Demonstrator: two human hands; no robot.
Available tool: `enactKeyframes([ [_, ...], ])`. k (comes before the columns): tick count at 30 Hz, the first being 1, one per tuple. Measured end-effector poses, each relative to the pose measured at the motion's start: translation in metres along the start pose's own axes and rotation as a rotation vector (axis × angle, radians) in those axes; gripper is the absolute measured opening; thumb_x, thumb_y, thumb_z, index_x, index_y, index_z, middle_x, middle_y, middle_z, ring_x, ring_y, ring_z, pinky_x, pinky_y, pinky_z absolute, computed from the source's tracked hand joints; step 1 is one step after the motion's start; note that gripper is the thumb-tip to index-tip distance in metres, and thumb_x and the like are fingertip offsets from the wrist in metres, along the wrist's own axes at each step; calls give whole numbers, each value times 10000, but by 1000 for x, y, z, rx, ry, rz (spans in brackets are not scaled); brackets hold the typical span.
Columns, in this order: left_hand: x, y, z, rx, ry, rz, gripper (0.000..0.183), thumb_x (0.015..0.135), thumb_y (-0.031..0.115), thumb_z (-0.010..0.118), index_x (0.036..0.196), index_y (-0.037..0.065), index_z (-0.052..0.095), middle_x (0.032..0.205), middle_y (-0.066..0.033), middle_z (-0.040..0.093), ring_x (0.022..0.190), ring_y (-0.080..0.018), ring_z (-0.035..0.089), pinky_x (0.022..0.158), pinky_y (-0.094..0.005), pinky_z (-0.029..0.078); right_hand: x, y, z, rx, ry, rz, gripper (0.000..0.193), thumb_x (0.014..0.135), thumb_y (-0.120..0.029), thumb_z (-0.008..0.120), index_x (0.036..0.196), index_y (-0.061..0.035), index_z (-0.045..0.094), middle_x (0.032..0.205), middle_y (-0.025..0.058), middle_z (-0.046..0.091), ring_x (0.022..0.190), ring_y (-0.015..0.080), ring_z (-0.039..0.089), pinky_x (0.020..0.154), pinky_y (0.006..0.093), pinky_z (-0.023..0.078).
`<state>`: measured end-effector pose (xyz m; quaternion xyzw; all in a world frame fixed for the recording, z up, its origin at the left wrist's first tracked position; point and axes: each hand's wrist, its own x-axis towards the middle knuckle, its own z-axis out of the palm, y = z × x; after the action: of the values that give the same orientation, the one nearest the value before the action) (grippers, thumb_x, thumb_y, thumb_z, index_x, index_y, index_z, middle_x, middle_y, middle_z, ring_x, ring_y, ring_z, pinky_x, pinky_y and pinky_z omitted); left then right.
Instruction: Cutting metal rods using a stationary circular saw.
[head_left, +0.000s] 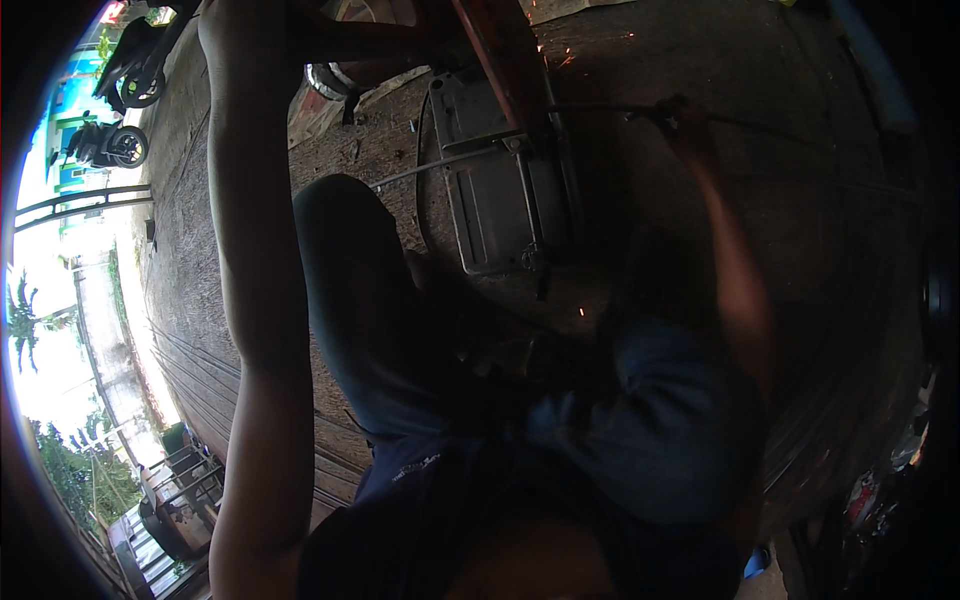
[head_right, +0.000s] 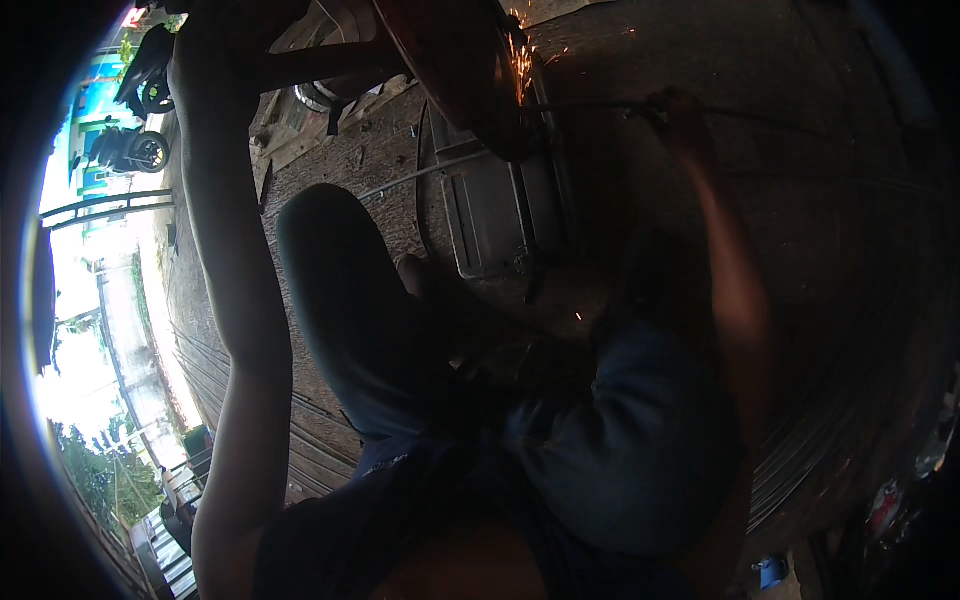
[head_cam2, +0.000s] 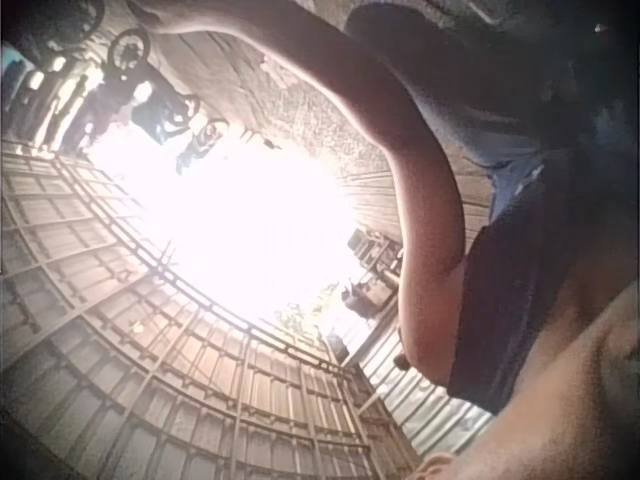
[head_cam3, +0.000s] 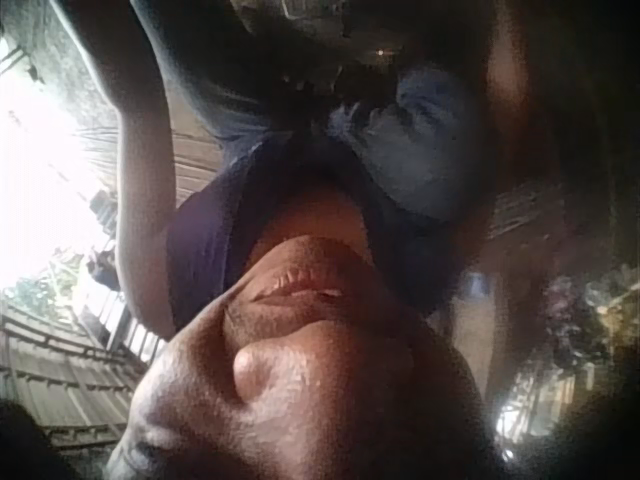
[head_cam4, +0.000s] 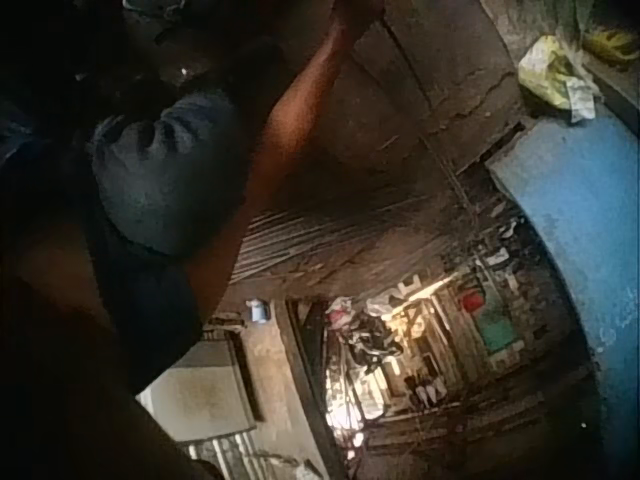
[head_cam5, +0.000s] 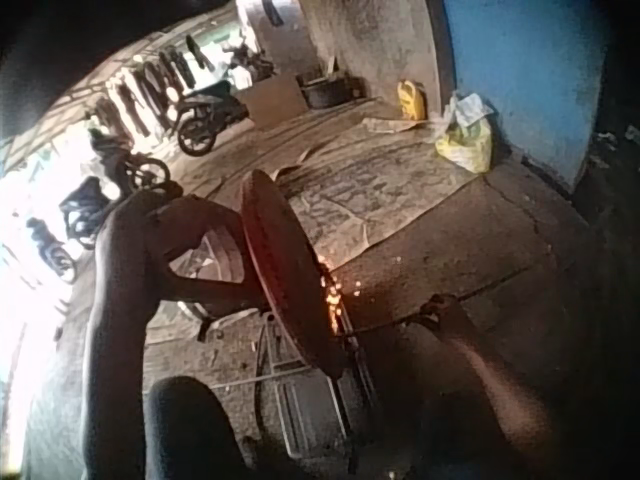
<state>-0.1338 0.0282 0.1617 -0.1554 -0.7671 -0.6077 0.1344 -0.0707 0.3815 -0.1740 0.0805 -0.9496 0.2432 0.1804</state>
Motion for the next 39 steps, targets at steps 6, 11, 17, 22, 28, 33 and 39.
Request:
enactKeyframes([
  [6,1,1,-6,437,91,218,301,847,180,545,1052,-26,624,975,-137,626,854,-207,607,754,-318,489,6,-4,4,29,-8,-2,148,814,-200,658,880,-68,675,844,122,622,800,312,608,725,412,471],
  [11,-3,-2,1,-44,102,45,299,855,177,526,1042,-30,633,966,-136,628,832,-198,607,741,-318,488,3,-7,2,19,-20,45,147,803,-193,675,880,-67,674,856,129,622,809,324,612,718,420,475],
  [17,10,-10,-5,405,117,153,317,868,180,486,1042,-31,646,945,-136,635,827,-190,608,710,-304,487,-4,-9,-5,16,7,12,139,789,-137,705,870,-28,674,851,126,641,777,288,632,689,385,493],
  [22,83,-70,-114,-327,50,-269,306,845,166,507,1049,-11,651,906,-116,656,795,-187,621,715,-307,493,9,-29,-3,36,12,-34,144,793,-136,701,873,-20,673,855,133,646,789,297,637,690,384,494],
  [28,64,-59,-71,-130,31,-153,307,847,171,508,1050,-9,651,902,-115,655,791,-188,621,713,-304,492,-11,-23,-17,30,-12,38,123,805,-133,669,900,-55,673,877,134,632,830,326,617,735,416,478],
  [33,45,-33,-72,119,86,-13,308,849,177,509,1052,-6,651,898,-113,655,787,-188,620,710,-302,492,4,-45,-14,58,-18,6,153,793,-112,684,910,-15,670,890,140,642,847,311,630,743,398,482],
  [39,15,-21,-35,354,63,126,309,851,183,511,1054,-3,651,892,-111,654,782,-189,620,707,-298,492,-9,-39,-29,44,-9,46,138,787,-111,676,896,-30,656,890,146,625,841,335,613,747,426,469],
])
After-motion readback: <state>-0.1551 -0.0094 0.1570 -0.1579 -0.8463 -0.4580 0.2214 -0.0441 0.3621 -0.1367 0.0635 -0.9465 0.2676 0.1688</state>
